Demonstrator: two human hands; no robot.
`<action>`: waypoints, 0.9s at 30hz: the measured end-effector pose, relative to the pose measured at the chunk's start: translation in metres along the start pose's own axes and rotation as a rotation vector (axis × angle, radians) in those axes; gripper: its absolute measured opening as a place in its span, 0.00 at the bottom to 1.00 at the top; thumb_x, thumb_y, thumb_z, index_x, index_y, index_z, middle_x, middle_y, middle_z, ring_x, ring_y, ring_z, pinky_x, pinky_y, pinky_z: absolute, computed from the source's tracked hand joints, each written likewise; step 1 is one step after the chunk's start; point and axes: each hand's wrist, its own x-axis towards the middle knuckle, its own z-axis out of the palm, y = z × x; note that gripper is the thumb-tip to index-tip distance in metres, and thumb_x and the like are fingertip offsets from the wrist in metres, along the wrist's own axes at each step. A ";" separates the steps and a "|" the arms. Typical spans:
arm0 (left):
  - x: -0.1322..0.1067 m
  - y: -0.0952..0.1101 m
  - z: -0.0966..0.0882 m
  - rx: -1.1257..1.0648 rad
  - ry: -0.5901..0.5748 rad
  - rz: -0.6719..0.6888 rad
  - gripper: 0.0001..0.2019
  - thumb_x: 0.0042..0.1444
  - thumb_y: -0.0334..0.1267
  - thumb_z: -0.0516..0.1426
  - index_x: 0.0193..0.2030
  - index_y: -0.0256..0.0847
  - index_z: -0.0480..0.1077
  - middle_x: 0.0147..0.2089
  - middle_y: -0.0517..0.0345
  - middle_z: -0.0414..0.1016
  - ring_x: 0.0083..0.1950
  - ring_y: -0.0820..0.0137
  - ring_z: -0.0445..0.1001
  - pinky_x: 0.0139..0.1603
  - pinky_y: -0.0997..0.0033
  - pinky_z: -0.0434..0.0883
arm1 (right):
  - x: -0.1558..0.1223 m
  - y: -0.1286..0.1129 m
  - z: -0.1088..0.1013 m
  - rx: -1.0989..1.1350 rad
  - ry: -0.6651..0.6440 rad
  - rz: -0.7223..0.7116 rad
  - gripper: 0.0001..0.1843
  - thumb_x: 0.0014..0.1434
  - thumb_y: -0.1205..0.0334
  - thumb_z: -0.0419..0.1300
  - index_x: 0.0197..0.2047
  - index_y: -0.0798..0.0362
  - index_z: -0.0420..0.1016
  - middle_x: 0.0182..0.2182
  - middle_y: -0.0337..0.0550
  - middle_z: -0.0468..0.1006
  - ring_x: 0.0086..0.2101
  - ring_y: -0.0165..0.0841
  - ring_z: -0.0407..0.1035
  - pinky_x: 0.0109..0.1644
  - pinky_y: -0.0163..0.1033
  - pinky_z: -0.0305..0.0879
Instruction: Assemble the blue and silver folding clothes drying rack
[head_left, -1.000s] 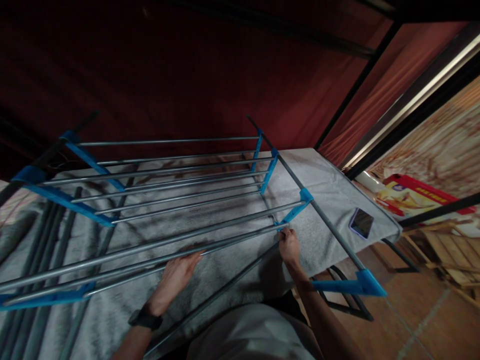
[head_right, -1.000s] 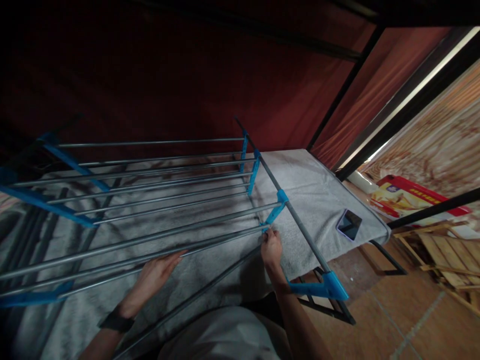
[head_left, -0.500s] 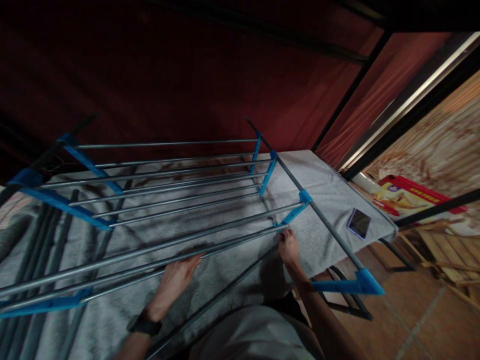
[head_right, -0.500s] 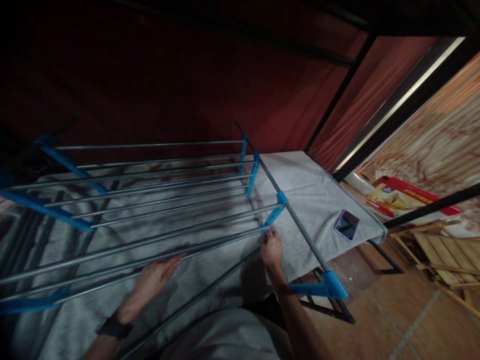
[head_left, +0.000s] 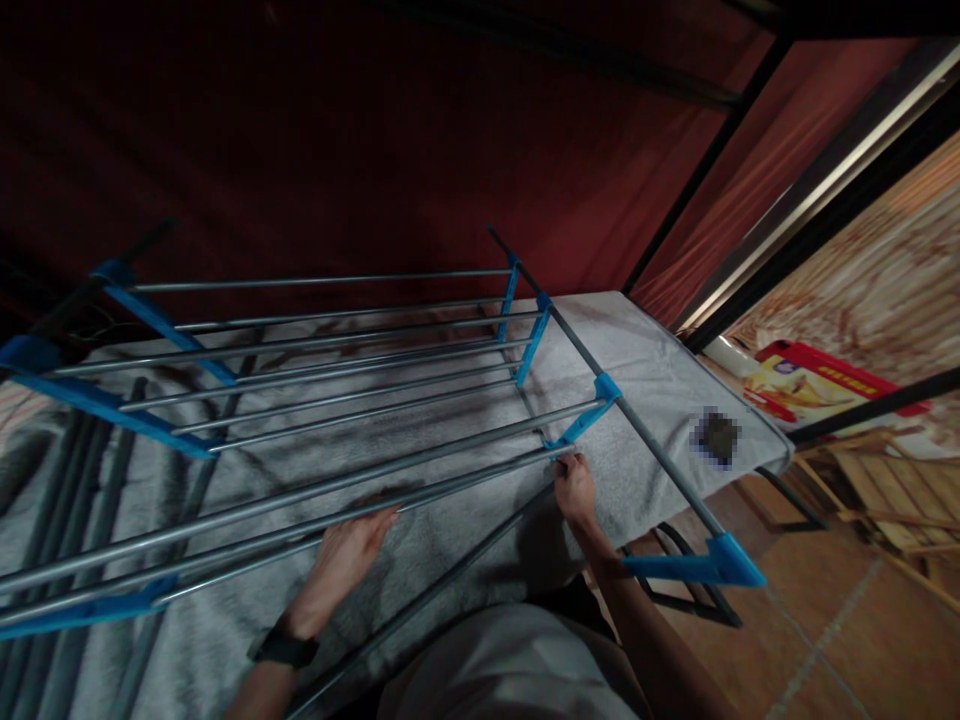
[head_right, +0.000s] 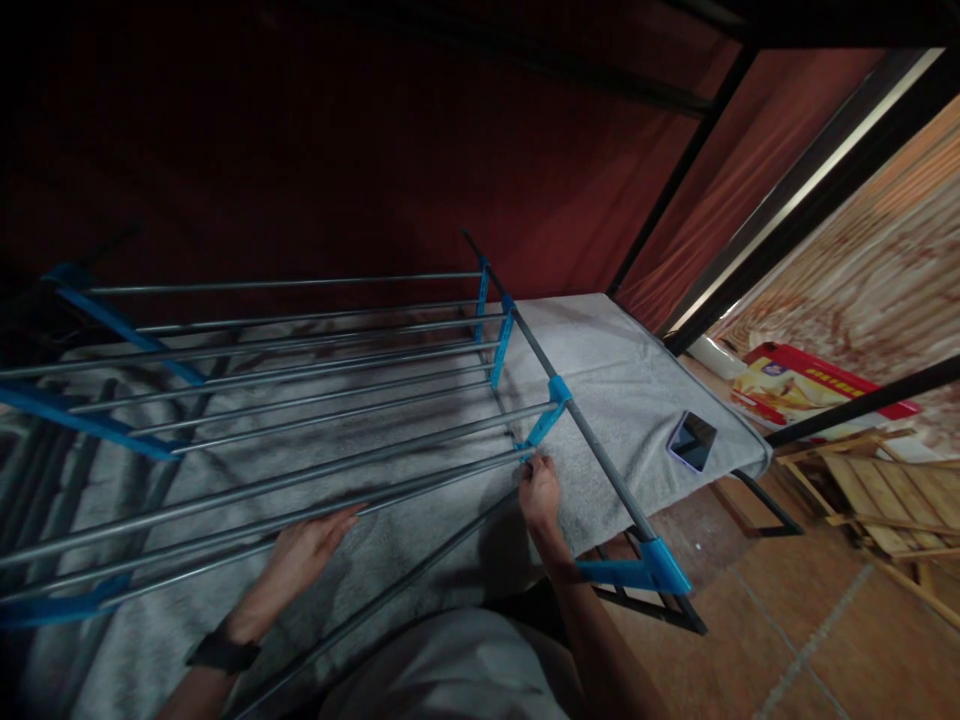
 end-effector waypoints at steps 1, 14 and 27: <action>0.000 0.000 0.000 -0.012 0.006 0.000 0.26 0.70 0.46 0.42 0.59 0.43 0.78 0.47 0.52 0.86 0.49 0.57 0.84 0.52 0.61 0.76 | 0.000 0.000 0.000 0.000 -0.005 0.001 0.15 0.65 0.66 0.49 0.43 0.52 0.77 0.38 0.49 0.73 0.38 0.38 0.68 0.47 0.43 0.66; -0.002 -0.001 0.002 -0.035 -0.018 0.001 0.28 0.70 0.46 0.41 0.63 0.42 0.75 0.52 0.50 0.84 0.54 0.56 0.82 0.54 0.60 0.75 | -0.001 -0.004 -0.004 -0.030 -0.044 0.016 0.16 0.65 0.67 0.49 0.48 0.55 0.77 0.42 0.49 0.73 0.40 0.37 0.67 0.48 0.41 0.65; 0.000 0.002 0.000 -0.096 0.002 0.021 0.26 0.69 0.48 0.43 0.61 0.47 0.76 0.53 0.54 0.83 0.55 0.58 0.82 0.55 0.63 0.75 | -0.001 -0.002 -0.003 -0.028 -0.032 0.002 0.13 0.65 0.65 0.50 0.44 0.52 0.77 0.40 0.47 0.72 0.38 0.37 0.68 0.46 0.41 0.65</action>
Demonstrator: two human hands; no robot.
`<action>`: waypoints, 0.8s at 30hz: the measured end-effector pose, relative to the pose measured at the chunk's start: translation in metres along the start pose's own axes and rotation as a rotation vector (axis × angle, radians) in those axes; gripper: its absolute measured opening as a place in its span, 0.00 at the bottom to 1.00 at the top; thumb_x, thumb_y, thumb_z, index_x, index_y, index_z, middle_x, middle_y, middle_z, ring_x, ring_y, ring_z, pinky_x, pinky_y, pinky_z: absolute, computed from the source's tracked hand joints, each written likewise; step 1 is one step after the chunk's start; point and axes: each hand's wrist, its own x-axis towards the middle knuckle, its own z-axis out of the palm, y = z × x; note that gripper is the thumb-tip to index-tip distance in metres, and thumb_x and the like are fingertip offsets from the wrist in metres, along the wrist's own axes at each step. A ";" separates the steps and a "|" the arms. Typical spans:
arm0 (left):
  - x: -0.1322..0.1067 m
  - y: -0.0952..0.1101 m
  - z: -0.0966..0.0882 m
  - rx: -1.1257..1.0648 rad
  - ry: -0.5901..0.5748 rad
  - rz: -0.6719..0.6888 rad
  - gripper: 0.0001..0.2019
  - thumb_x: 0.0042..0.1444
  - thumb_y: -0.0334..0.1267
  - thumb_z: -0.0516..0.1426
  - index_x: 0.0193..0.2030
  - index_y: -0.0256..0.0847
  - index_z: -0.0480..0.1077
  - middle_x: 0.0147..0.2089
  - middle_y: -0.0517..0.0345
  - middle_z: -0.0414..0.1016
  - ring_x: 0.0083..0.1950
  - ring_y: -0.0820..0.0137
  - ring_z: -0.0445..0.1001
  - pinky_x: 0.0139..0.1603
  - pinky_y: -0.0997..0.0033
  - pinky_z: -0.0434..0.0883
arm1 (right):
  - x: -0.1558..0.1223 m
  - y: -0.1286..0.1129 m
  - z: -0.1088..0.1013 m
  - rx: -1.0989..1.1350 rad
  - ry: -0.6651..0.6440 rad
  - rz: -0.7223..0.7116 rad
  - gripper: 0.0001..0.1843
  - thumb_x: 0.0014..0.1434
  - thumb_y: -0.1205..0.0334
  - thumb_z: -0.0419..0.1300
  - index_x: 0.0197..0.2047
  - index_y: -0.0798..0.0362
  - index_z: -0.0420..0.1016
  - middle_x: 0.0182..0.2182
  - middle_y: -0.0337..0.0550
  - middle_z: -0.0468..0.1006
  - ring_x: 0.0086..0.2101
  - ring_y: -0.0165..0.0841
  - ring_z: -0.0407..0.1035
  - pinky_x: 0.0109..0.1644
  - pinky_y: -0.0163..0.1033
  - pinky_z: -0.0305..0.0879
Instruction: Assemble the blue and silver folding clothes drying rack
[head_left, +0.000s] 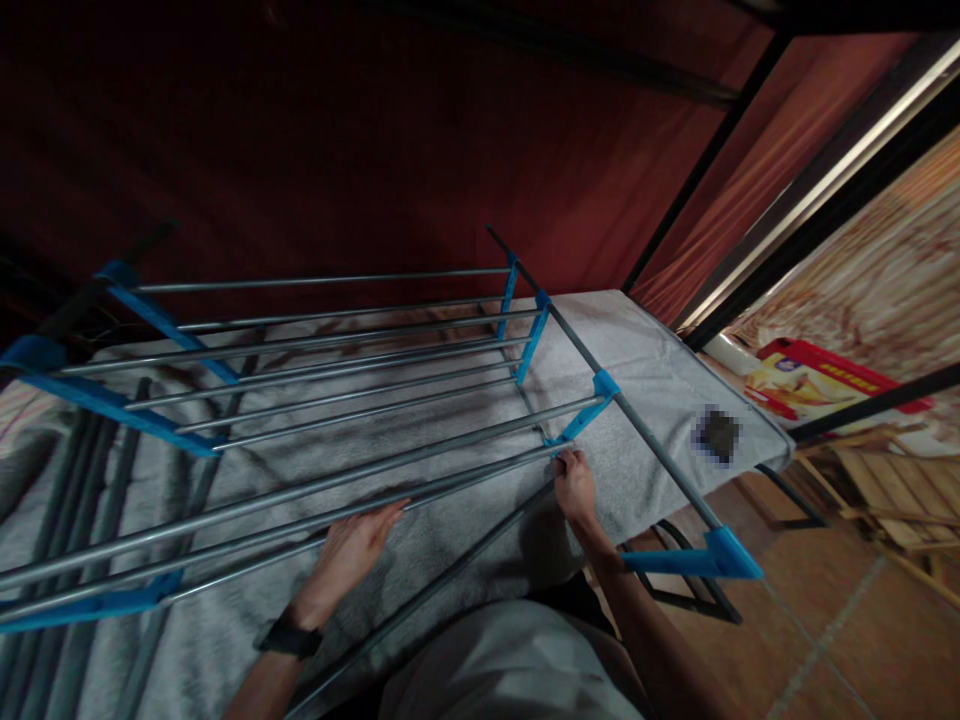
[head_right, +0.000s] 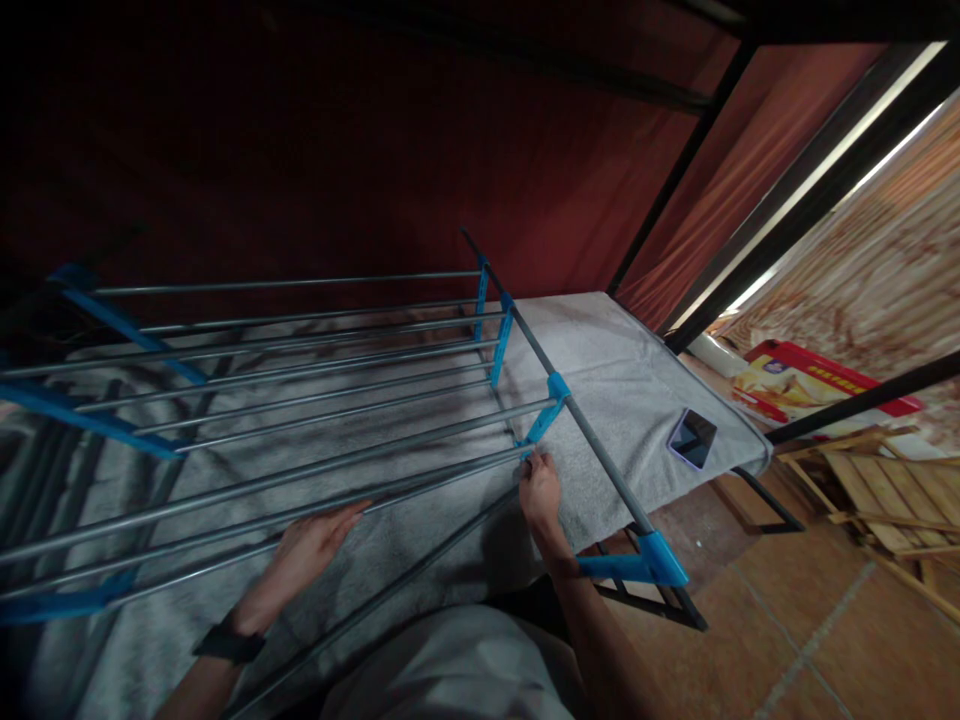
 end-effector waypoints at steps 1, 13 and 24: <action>0.000 0.000 0.000 0.000 -0.003 -0.003 0.26 0.69 0.48 0.43 0.61 0.47 0.76 0.53 0.54 0.84 0.55 0.58 0.82 0.55 0.63 0.75 | 0.000 0.000 0.000 -0.001 0.005 -0.002 0.13 0.65 0.65 0.50 0.44 0.52 0.76 0.40 0.47 0.72 0.38 0.37 0.68 0.46 0.41 0.65; -0.012 0.017 -0.002 -0.011 0.019 0.004 0.17 0.71 0.41 0.51 0.58 0.44 0.77 0.55 0.51 0.82 0.57 0.59 0.79 0.60 0.61 0.71 | -0.002 0.022 0.004 0.014 -0.014 -0.133 0.16 0.59 0.51 0.50 0.43 0.53 0.70 0.38 0.51 0.67 0.41 0.46 0.64 0.50 0.53 0.65; -0.058 0.033 0.007 0.049 0.229 -0.009 0.15 0.72 0.42 0.51 0.58 0.43 0.74 0.56 0.50 0.76 0.60 0.61 0.71 0.65 0.57 0.64 | 0.008 0.070 0.029 -0.011 0.050 -0.253 0.21 0.55 0.42 0.52 0.43 0.49 0.67 0.36 0.53 0.67 0.45 0.57 0.66 0.46 0.57 0.66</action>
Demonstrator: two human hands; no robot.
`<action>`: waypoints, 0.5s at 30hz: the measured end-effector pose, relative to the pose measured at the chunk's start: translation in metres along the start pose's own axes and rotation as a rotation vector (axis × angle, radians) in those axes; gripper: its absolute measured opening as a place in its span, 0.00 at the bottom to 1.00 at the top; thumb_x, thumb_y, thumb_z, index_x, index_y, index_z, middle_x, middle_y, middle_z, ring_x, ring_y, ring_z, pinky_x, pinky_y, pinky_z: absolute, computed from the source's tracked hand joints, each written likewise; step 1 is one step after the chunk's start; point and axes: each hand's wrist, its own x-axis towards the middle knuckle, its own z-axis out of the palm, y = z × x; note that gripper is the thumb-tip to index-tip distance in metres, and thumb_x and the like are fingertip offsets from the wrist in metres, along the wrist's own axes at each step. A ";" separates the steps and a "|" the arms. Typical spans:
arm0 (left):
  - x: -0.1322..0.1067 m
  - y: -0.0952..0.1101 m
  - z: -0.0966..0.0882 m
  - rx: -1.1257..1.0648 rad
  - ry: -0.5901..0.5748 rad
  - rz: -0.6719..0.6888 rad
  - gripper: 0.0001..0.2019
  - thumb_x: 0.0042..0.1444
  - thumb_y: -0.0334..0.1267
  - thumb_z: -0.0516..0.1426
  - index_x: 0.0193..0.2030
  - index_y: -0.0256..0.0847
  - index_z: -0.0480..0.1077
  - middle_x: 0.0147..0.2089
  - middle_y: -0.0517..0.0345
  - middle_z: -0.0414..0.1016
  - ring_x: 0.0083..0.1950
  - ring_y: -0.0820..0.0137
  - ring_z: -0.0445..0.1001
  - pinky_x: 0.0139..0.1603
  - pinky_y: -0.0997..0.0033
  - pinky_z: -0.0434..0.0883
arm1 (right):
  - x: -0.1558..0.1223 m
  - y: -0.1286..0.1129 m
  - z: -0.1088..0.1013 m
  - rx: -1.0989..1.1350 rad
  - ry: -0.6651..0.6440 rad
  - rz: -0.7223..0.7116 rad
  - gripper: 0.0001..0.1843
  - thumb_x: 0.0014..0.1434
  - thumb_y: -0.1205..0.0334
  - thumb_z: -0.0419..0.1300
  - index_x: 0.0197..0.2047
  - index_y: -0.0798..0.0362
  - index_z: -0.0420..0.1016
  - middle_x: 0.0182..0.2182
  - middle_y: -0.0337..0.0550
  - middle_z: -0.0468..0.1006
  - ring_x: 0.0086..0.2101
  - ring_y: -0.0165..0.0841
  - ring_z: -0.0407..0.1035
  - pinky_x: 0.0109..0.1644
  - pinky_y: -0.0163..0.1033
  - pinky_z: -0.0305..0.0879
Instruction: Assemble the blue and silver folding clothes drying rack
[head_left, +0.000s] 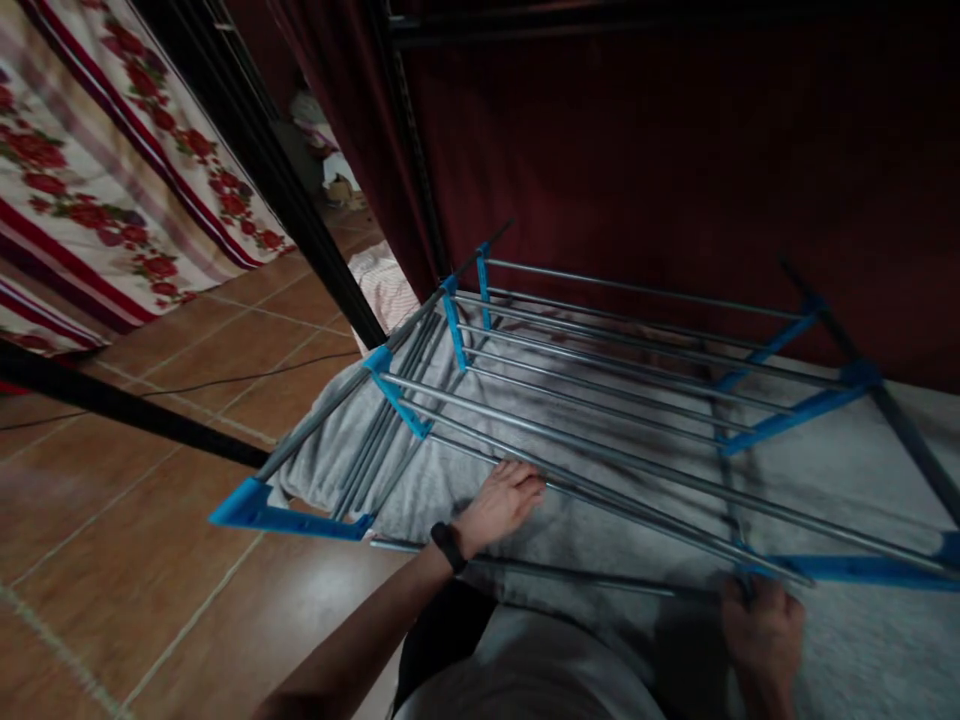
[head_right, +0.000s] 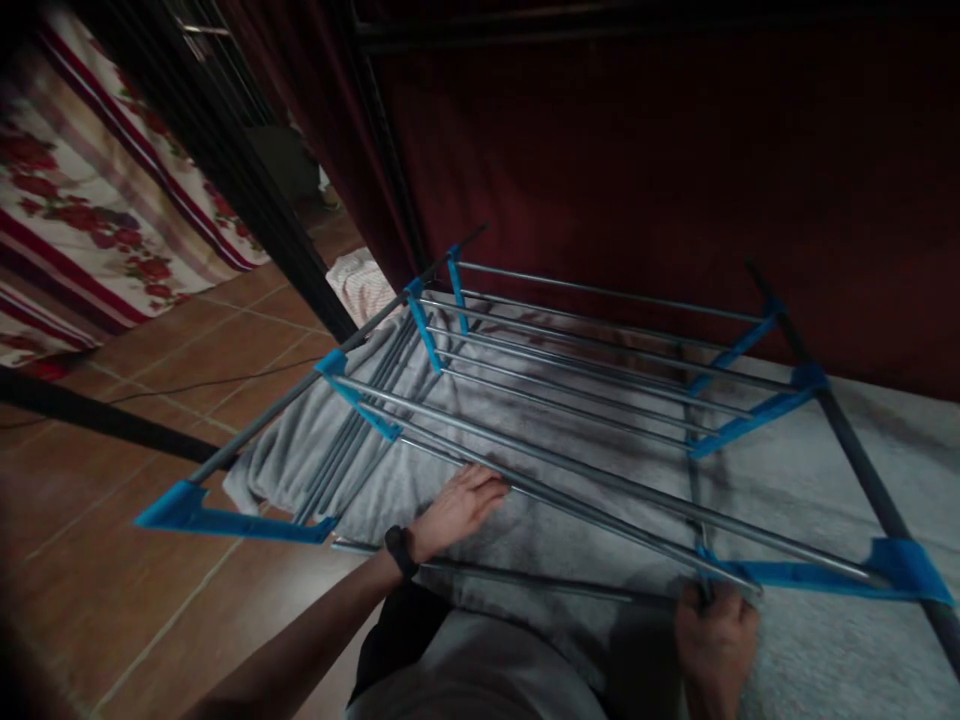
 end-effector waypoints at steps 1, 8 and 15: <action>-0.008 0.006 0.003 -0.011 -0.022 0.023 0.15 0.72 0.44 0.51 0.56 0.43 0.74 0.54 0.51 0.76 0.58 0.62 0.71 0.63 0.58 0.65 | 0.001 -0.002 -0.001 -0.004 -0.009 0.009 0.22 0.56 0.42 0.52 0.44 0.50 0.67 0.36 0.53 0.67 0.45 0.56 0.66 0.47 0.57 0.66; -0.042 0.035 0.031 0.005 -0.196 0.129 0.11 0.72 0.43 0.53 0.44 0.43 0.74 0.47 0.55 0.76 0.53 0.65 0.73 0.58 0.65 0.66 | 0.008 -0.021 -0.012 0.013 -0.060 0.041 0.19 0.57 0.46 0.49 0.42 0.51 0.68 0.37 0.53 0.68 0.44 0.50 0.65 0.51 0.54 0.65; -0.046 0.060 0.038 0.088 -0.243 0.154 0.09 0.69 0.41 0.56 0.50 0.41 0.72 0.54 0.50 0.76 0.59 0.60 0.72 0.61 0.59 0.66 | 0.010 -0.019 -0.014 0.032 -0.053 0.022 0.18 0.55 0.46 0.49 0.39 0.50 0.69 0.33 0.50 0.68 0.40 0.49 0.63 0.49 0.54 0.65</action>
